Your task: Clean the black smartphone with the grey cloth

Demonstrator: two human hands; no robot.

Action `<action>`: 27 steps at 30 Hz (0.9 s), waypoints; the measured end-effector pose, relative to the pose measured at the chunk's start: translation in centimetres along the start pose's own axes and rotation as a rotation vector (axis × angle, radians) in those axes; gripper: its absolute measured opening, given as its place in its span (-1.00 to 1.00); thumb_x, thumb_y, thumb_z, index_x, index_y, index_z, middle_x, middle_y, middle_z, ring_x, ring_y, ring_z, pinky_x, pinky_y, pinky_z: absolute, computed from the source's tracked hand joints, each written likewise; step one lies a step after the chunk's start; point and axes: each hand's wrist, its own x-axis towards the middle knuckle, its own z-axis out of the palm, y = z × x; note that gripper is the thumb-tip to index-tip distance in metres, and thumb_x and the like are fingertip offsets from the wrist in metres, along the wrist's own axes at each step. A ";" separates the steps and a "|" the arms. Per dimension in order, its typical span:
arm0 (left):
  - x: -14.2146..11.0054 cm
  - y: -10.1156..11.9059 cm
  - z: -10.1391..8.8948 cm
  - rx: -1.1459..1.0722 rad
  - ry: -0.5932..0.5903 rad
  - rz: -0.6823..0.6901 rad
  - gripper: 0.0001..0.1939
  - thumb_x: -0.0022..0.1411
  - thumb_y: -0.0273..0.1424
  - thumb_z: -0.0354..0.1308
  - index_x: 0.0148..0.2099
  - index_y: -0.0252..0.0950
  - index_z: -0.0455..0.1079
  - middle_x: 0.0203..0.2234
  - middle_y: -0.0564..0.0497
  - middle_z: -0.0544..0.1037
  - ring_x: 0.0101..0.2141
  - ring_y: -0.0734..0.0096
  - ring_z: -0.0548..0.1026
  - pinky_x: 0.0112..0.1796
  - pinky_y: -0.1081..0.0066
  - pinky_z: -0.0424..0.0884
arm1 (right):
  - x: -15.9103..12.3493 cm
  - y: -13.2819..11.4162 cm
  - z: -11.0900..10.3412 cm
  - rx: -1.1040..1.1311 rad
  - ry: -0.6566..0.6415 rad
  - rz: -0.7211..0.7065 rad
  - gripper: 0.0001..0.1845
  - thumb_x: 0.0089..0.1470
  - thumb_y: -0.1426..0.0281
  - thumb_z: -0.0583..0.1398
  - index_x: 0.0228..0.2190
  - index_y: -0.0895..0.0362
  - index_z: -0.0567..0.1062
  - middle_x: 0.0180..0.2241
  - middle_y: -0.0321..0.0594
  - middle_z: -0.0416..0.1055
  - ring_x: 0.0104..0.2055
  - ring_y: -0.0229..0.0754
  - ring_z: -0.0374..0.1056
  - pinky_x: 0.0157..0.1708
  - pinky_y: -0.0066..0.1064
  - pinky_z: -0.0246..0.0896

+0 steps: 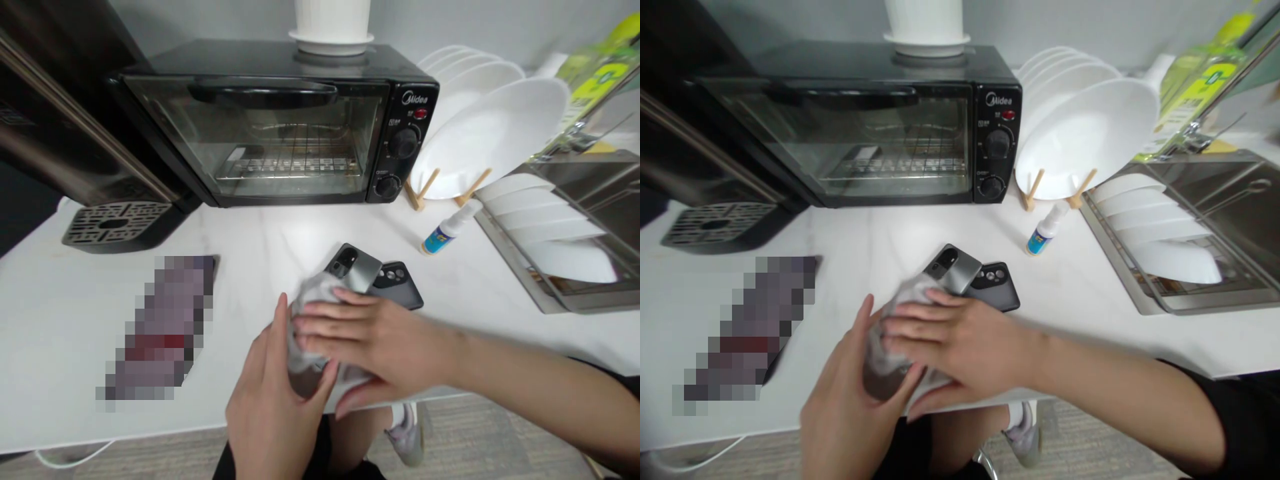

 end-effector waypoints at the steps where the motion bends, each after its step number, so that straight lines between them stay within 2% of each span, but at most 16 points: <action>1: 0.0 0.0 0.0 0.000 -0.002 0.003 -0.09 0.31 -0.01 0.24 0.54 -0.13 -0.03 0.18 -0.18 0.56 0.06 -0.02 0.61 -0.14 0.18 0.59 | 0.1 -0.2 0.1 0.018 -0.014 -0.035 -0.23 0.36 -0.07 0.11 0.33 0.21 0.31 0.41 -0.08 0.22 0.52 -0.14 0.00 0.55 -0.08 -0.27; 2: 0.0 0.0 0.0 -0.004 -0.001 0.006 -0.09 0.31 -0.01 0.24 0.54 -0.13 -0.04 0.18 -0.18 0.56 0.07 -0.02 0.60 -0.13 0.18 0.59 | 0.1 -0.2 0.2 0.008 -0.002 -0.003 -0.25 0.37 -0.05 0.10 0.33 0.21 0.30 0.41 -0.07 0.22 0.52 -0.14 0.02 0.55 -0.05 -0.26; 5: 0.0 0.1 0.0 -0.032 0.008 0.005 -0.10 0.32 -0.04 0.25 0.54 -0.13 -0.04 0.18 -0.14 0.56 0.14 -0.01 0.56 -0.05 0.16 0.58 | -0.1 0.3 0.2 -0.124 0.093 0.292 -0.21 0.39 -0.04 0.06 0.37 0.26 0.23 0.42 0.07 0.18 0.51 0.05 0.05 0.50 0.18 -0.16; 6: -0.1 0.1 0.0 -0.030 0.012 0.000 -0.10 0.32 -0.04 0.25 0.54 -0.13 -0.04 0.18 -0.13 0.57 0.14 -0.01 0.56 -0.04 0.16 0.58 | -0.2 0.4 0.2 -0.147 0.102 0.323 -0.18 0.38 -0.07 0.06 0.38 0.27 0.21 0.43 0.09 0.15 0.51 0.10 0.03 0.49 0.21 -0.16; 7: -0.1 0.0 0.0 -0.021 0.011 -0.004 -0.10 0.32 -0.04 0.25 0.54 -0.13 -0.03 0.18 -0.14 0.57 0.13 -0.02 0.57 -0.05 0.16 0.58 | -0.2 0.3 0.2 -0.142 0.089 0.280 -0.15 0.36 -0.09 0.06 0.38 0.29 0.21 0.43 0.09 0.14 0.52 0.10 0.00 0.50 0.19 -0.18; 10: -0.2 -0.1 -0.1 0.020 -0.022 -0.014 -0.08 0.29 -0.05 0.26 0.54 -0.12 -0.04 0.16 -0.16 0.57 0.05 -0.01 0.62 -0.14 0.19 0.59 | -0.1 -0.3 0.5 -0.040 0.004 -0.041 -0.18 0.37 -0.11 0.04 0.34 0.27 0.27 0.42 -0.07 0.20 0.53 -0.08 -0.01 0.56 -0.07 -0.31; 11: -0.2 -0.1 -0.2 0.022 -0.027 -0.015 -0.07 0.29 -0.06 0.27 0.55 -0.11 -0.05 0.16 -0.16 0.57 0.04 -0.01 0.62 -0.15 0.19 0.59 | -0.1 -0.4 0.5 -0.033 -0.006 -0.073 -0.21 0.39 -0.08 0.02 0.34 0.25 0.28 0.42 -0.11 0.21 0.52 -0.13 0.01 0.56 -0.12 -0.31; 13: -0.1 0.0 -0.2 0.004 -0.021 -0.012 -0.07 0.30 -0.07 0.27 0.55 -0.11 -0.06 0.17 -0.14 0.57 0.08 -0.01 0.60 -0.11 0.18 0.59 | -0.3 0.1 0.3 -0.097 0.029 0.077 -0.26 0.43 -0.04 -0.01 0.35 0.23 0.26 0.42 -0.11 0.21 0.50 -0.10 0.07 0.55 -0.05 -0.24; 15: -0.1 0.1 -0.2 -0.017 -0.002 -0.010 -0.10 0.31 -0.06 0.25 0.54 -0.11 -0.05 0.20 -0.13 0.56 0.15 -0.02 0.56 -0.05 0.16 0.57 | -0.5 0.8 0.0 -0.191 0.084 0.321 -0.22 0.42 -0.06 -0.01 0.37 0.25 0.22 0.42 0.01 0.18 0.48 0.02 0.12 0.51 0.10 -0.13; 16: 0.0 0.1 -0.2 -0.020 -0.001 -0.011 -0.10 0.32 -0.06 0.25 0.54 -0.11 -0.05 0.20 -0.12 0.55 0.16 -0.02 0.55 -0.03 0.15 0.57 | -0.6 0.9 -0.1 -0.212 0.099 0.373 -0.17 0.40 -0.09 0.00 0.38 0.28 0.21 0.42 0.06 0.18 0.47 0.07 0.13 0.49 0.15 -0.10; 17: 0.0 0.1 -0.1 -0.017 0.001 -0.009 -0.10 0.32 -0.05 0.25 0.54 -0.11 -0.05 0.20 -0.12 0.55 0.16 -0.03 0.55 -0.04 0.15 0.57 | -0.6 0.8 -0.1 -0.204 0.095 0.353 -0.14 0.38 -0.12 0.01 0.37 0.29 0.21 0.41 0.08 0.18 0.48 0.09 0.12 0.49 0.15 -0.11; 18: 0.0 0.1 -0.1 -0.008 -0.002 -0.007 -0.09 0.31 -0.04 0.25 0.54 -0.11 -0.04 0.20 -0.13 0.56 0.13 -0.03 0.57 -0.07 0.16 0.58 | -0.5 0.6 0.0 -0.171 0.070 0.264 -0.13 0.36 -0.14 0.02 0.36 0.29 0.23 0.42 0.06 0.17 0.49 0.07 0.10 0.51 0.11 -0.13; 21: -0.1 -0.1 0.0 0.022 -0.011 -0.005 -0.07 0.29 -0.04 0.26 0.54 -0.13 -0.04 0.17 -0.17 0.57 0.03 -0.01 0.63 -0.19 0.21 0.60 | -0.3 -0.3 0.3 -0.035 -0.012 -0.082 -0.22 0.38 -0.11 0.02 0.31 0.24 0.33 0.43 -0.08 0.19 0.50 -0.11 0.06 0.54 -0.13 -0.20; 22: -0.1 -0.2 0.0 0.021 -0.007 -0.003 -0.08 0.29 -0.05 0.26 0.54 -0.13 -0.04 0.17 -0.17 0.57 0.02 0.00 0.64 -0.19 0.21 0.60 | -0.2 -0.3 0.3 -0.022 -0.011 -0.096 -0.25 0.40 -0.08 0.01 0.30 0.23 0.33 0.42 -0.09 0.20 0.50 -0.14 0.07 0.54 -0.15 -0.19; 26: -0.1 0.0 -0.1 -0.025 0.015 -0.001 -0.09 0.30 -0.05 0.25 0.54 -0.13 -0.04 0.19 -0.13 0.56 0.13 -0.03 0.57 -0.07 0.15 0.59 | -0.5 0.7 0.0 -0.122 0.070 0.236 -0.20 0.41 -0.06 0.01 0.38 0.28 0.21 0.43 0.04 0.15 0.51 0.01 0.05 0.50 0.11 -0.11; 27: -0.1 0.0 -0.1 -0.026 0.017 -0.001 -0.08 0.30 -0.05 0.26 0.54 -0.13 -0.04 0.19 -0.13 0.56 0.14 -0.03 0.57 -0.06 0.15 0.59 | -0.4 0.7 -0.1 -0.129 0.066 0.246 -0.16 0.39 -0.08 0.02 0.39 0.30 0.18 0.44 0.05 0.12 0.52 0.04 0.02 0.50 0.14 -0.14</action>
